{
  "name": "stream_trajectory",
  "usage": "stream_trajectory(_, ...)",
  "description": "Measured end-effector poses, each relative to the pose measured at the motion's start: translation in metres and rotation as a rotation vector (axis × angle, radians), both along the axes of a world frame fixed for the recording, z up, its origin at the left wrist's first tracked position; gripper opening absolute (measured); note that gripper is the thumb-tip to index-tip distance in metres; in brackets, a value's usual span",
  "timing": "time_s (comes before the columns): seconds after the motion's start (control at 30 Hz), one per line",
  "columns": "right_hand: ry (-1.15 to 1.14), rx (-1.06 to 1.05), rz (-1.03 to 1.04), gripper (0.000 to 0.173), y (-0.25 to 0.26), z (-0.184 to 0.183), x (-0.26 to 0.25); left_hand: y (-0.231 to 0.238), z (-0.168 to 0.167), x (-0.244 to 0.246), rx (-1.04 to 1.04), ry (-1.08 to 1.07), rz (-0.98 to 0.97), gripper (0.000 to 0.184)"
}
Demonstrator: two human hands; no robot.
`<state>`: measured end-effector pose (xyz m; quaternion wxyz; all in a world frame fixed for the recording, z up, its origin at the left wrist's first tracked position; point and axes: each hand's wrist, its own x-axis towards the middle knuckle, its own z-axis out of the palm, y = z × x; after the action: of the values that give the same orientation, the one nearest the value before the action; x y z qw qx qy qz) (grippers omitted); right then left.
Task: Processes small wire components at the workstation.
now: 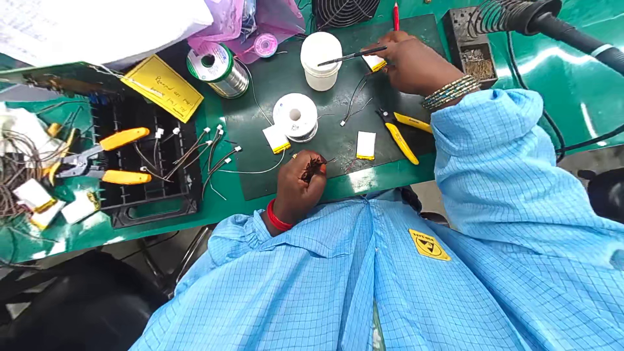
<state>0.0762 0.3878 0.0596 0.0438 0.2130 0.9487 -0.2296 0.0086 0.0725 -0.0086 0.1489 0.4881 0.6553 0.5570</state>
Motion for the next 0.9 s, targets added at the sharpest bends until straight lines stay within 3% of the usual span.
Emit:
stream_trajectory(0.13,-0.056,0.003,-0.050,0.044,0.012,-0.005,-0.017,0.004,-0.002,-0.003,-0.012,0.044,0.005,0.017)
stream_trajectory(0.3,-0.177,0.037,-0.241,0.055,0.000,0.002,-0.038,0.009,-0.002,-0.003,-0.074,0.157,0.058,0.019)
stream_trajectory(0.37,-0.207,0.034,-0.278,0.051,-0.003,0.005,-0.044,0.010,-0.003,-0.004,-0.083,0.220,0.068,0.019)
stream_trajectory(0.57,-0.225,-0.127,-0.434,0.054,0.006,0.003,-0.048,0.012,-0.006,-0.006,-0.052,0.281,0.084,0.022)
stream_trajectory(0.73,-0.151,-0.188,-0.447,0.029,0.006,0.003,-0.042,0.013,-0.008,-0.009,-0.065,0.307,0.073,0.024)
stream_trajectory(0.9,0.117,-0.384,-0.564,0.027,0.011,0.001,-0.021,0.014,-0.010,-0.010,-0.046,0.317,0.072,0.023)
